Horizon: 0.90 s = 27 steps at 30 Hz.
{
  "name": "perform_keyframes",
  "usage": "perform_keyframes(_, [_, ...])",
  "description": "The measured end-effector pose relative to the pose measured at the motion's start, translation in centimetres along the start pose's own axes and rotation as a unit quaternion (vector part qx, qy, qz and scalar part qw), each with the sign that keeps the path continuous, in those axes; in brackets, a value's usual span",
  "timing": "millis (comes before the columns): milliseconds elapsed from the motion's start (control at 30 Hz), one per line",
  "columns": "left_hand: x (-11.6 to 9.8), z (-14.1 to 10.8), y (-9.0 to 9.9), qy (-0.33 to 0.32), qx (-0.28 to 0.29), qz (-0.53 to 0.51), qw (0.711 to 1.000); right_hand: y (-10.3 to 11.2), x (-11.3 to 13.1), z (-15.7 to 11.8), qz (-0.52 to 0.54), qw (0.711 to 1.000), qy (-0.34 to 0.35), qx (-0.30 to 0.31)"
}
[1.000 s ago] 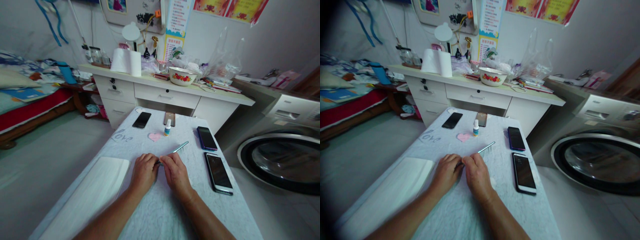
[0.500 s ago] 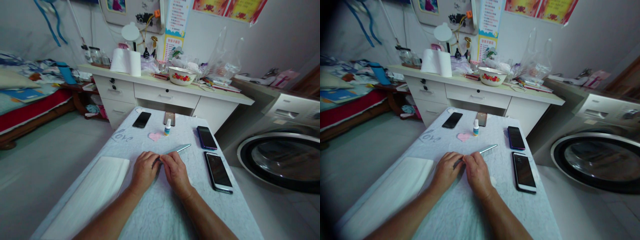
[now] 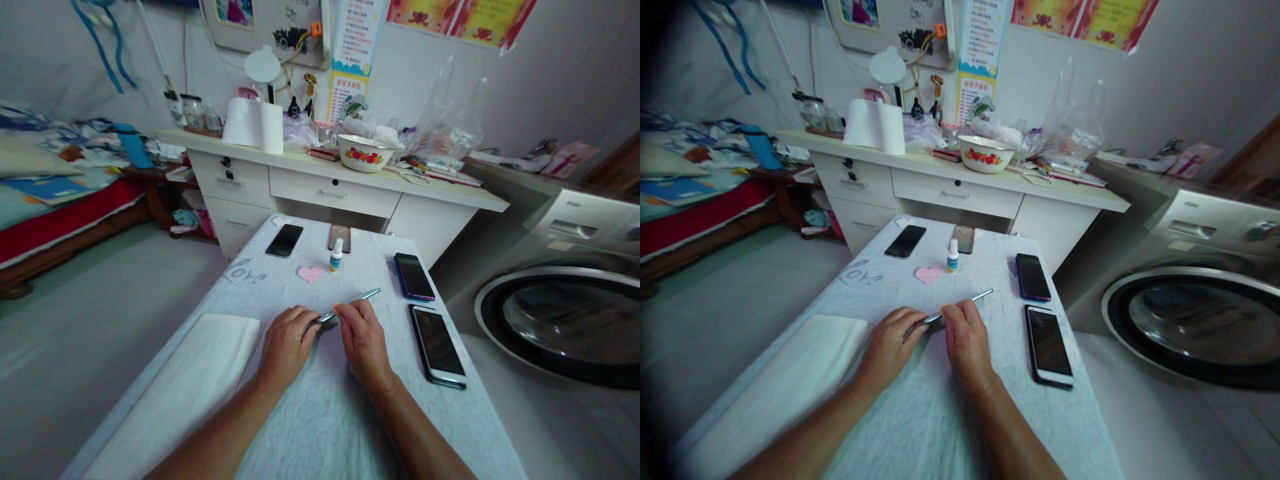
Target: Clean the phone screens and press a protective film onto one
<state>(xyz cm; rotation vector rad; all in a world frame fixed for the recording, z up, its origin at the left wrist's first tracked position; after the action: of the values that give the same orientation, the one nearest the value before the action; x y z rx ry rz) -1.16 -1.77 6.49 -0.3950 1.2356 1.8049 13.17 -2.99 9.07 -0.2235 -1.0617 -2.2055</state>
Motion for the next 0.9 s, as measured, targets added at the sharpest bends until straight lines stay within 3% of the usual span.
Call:
perform_keyframes(433, [0.1, 0.1, 0.0, 0.031, 0.017, -0.085, 0.996, -1.3, 3.3, -0.5, -0.011, 0.997, 0.055, 0.047])
perform_keyframes(633, [0.9, 0.2, -0.2, 0.043, 0.004, -0.109, 0.993, -0.8, 2.4, -0.5, -0.031, 0.998, 0.048, 0.028])
perform_keyframes(900, [0.9, 0.2, -0.1, 0.057, -0.003, -0.086, 0.995, 0.4, 0.0, -0.2, -0.059, 0.998, -0.01, 0.024])
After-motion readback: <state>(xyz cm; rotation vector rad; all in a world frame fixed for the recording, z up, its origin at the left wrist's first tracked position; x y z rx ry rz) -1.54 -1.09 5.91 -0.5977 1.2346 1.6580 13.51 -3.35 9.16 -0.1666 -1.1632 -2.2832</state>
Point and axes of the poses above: each hand's wrist, its own z-axis towards the middle knuckle, its own y-axis out of the back of the hand, x = y × z, the point moved 8 cm from there along z, towards the middle knuckle, and after that the axes turned 8 degrees about -z, right-handed, at the moved point
